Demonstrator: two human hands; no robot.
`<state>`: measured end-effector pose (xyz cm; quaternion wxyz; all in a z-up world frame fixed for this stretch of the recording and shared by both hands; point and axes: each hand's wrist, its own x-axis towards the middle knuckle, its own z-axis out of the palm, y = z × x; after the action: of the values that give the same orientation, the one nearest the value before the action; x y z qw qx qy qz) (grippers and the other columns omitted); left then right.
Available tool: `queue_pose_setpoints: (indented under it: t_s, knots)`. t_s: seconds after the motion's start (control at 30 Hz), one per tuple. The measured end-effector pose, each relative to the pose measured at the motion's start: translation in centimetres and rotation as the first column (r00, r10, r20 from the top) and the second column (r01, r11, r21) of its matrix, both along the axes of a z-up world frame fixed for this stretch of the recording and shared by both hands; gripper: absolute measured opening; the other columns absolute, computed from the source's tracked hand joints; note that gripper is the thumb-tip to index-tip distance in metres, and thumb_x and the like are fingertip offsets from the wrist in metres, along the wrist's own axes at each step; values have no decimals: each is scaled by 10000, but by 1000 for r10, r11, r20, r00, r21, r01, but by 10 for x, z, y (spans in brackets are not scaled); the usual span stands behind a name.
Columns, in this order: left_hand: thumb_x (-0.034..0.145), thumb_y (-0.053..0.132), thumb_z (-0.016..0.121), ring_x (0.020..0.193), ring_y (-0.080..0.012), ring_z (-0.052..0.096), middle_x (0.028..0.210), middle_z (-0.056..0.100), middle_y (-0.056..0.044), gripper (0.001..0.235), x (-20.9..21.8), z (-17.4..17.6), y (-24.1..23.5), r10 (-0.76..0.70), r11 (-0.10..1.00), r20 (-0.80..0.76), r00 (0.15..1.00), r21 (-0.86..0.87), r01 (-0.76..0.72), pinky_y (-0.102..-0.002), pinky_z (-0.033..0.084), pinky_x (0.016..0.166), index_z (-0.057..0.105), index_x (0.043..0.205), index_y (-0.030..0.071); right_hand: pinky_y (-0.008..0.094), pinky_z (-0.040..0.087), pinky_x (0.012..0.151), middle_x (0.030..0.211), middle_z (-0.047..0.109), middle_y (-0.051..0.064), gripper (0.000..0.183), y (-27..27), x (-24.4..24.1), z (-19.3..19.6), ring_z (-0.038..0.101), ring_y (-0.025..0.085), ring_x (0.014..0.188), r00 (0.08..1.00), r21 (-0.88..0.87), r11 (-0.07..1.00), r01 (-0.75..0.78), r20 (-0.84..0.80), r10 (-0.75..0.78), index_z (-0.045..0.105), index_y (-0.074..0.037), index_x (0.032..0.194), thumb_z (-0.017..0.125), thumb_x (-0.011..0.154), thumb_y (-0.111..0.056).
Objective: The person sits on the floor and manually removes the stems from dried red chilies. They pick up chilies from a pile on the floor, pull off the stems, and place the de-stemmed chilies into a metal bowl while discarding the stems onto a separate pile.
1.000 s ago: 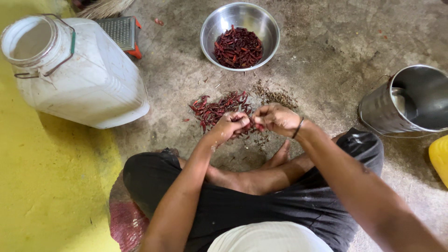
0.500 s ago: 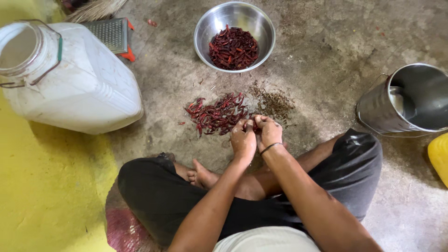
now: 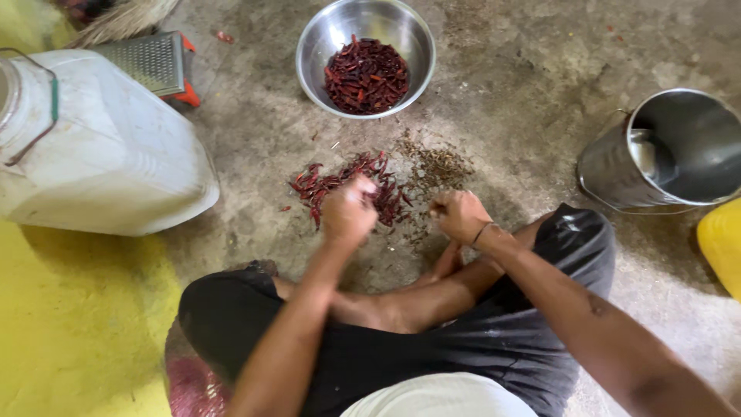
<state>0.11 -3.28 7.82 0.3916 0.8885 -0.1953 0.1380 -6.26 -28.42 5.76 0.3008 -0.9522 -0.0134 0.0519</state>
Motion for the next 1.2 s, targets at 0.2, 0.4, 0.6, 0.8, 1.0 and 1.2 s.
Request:
queue_pose_setpoints:
  t_s: [0.2,0.4,0.6,0.8,1.0,1.2]
  knots:
    - [1060,286,626,469,-107,382,605,487,25,247,39,-1,32,-339,806,-766,546,-536,-252,-266,287,406,649,925,80,359,589,740,876,772,94,116,-56,0,-56,707,217,796,907,579,699,419,-307,-289,780,-14,1010,733,912,-56]
    - [1033,258,568,523,-72,448,667,524,28,210,31,-52,18,-587,658,-796,144,-574,-488,-225,300,423,667,987,79,268,551,794,995,765,25,271,-71,16,-100,693,112,894,889,620,681,390,-61,-454,735,-28,1193,624,946,-41]
    - [1011,309,603,478,-62,414,711,566,7,233,122,23,-24,-660,577,-720,214,-669,-469,-201,320,382,647,962,86,357,501,666,853,727,138,277,-60,23,-90,616,198,737,790,451,654,607,-256,-557,759,-97,1222,679,959,-131]
    - [953,380,653,1199,-366,596,1361,553,-245,617,196,140,-59,-249,746,-842,479,-482,-459,-522,588,887,459,1429,40,313,488,615,778,724,96,217,-52,8,-84,594,134,666,802,398,706,586,-156,-577,798,-129,1120,701,928,-156]
    - [955,366,651,1433,-332,414,1636,308,-157,819,191,23,-8,-112,789,-776,621,-449,-420,-570,431,1103,229,1573,34,298,520,625,772,738,78,191,-60,-3,-87,634,129,662,792,418,684,597,-169,-587,794,-105,1072,714,908,-160]
    - [903,317,725,1202,-330,637,1284,668,-209,516,103,-121,88,280,942,-660,697,50,-331,-423,496,1009,626,1307,11,268,551,714,838,774,62,197,-54,8,-104,711,117,766,890,456,780,428,-62,-452,784,-69,1073,680,915,-123]
